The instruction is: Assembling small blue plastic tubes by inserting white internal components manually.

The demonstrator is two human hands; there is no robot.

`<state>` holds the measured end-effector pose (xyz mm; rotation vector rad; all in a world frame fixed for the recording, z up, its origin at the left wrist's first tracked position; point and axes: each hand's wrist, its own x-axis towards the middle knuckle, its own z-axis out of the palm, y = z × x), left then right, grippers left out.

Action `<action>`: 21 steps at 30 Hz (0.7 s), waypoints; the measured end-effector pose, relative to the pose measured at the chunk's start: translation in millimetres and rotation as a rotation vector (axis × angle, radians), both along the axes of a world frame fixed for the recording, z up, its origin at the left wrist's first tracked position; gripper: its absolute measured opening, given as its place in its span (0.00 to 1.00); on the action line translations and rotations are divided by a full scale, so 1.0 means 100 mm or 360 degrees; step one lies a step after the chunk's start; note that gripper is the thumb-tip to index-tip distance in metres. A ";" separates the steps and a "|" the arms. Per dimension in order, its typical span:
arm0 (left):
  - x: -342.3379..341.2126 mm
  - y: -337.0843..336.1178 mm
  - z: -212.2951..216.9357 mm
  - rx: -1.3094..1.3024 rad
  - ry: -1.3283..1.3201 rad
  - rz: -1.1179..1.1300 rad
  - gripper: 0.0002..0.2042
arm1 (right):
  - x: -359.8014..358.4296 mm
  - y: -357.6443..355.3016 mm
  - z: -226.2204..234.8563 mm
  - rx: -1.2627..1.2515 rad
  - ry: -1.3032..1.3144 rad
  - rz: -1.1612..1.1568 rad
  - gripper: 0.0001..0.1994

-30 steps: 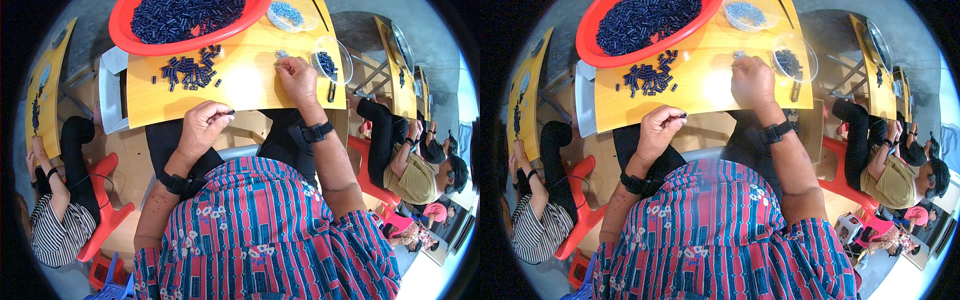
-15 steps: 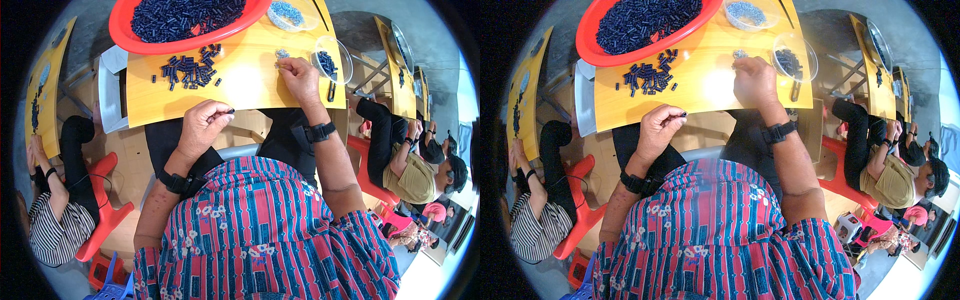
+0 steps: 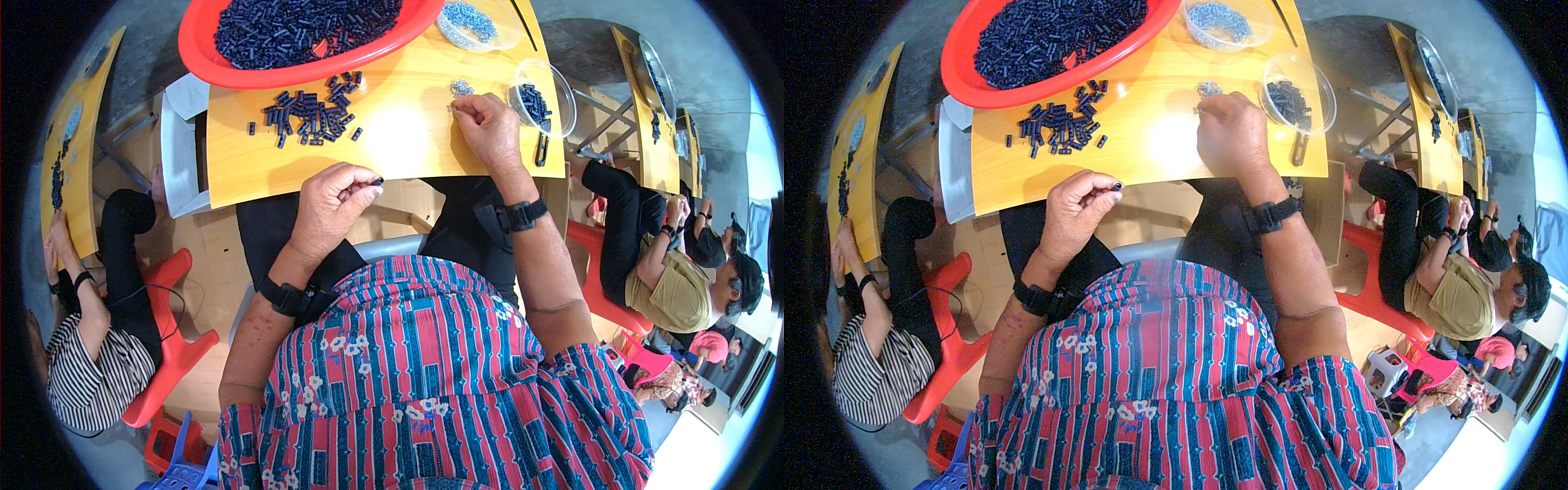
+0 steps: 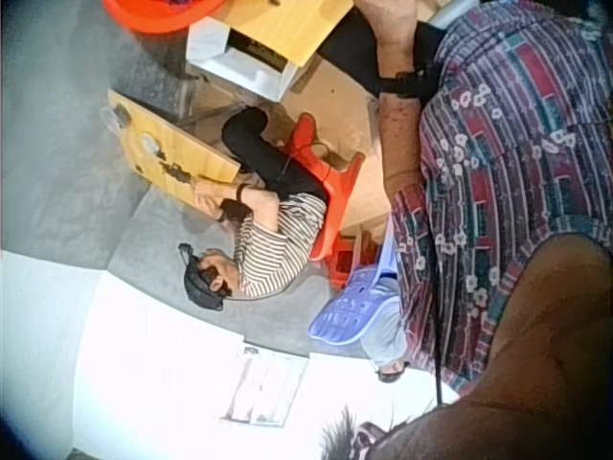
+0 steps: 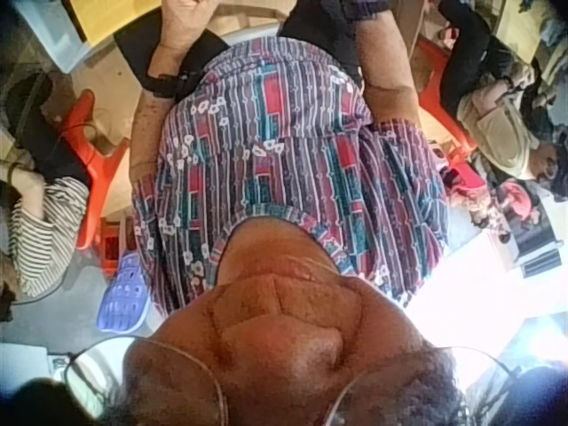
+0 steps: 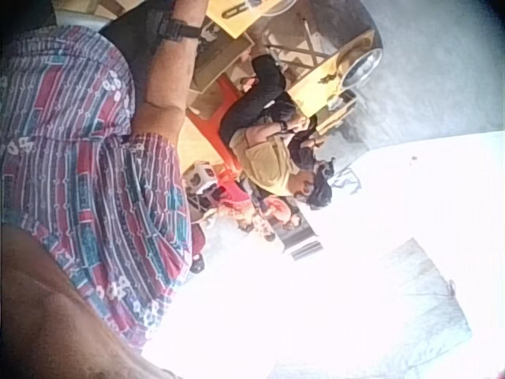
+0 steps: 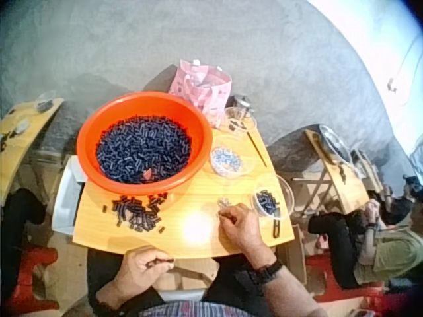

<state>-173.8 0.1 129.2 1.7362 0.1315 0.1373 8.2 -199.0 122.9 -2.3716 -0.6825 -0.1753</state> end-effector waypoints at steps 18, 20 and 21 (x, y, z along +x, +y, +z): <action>0.00 0.00 -0.03 -0.0001 -0.0051 0.0005 0.06 | -0.11 -0.07 0.11 -0.0088 -0.0147 0.0247 0.05; 0.00 0.00 -0.03 0.0012 -0.0046 0.0007 0.06 | -0.14 -0.07 0.15 -0.0187 -0.0299 0.0390 0.06; 0.00 0.01 -0.03 0.0012 -0.0046 0.0009 0.06 | -0.15 -0.07 0.14 -0.0187 -0.0299 0.0393 0.06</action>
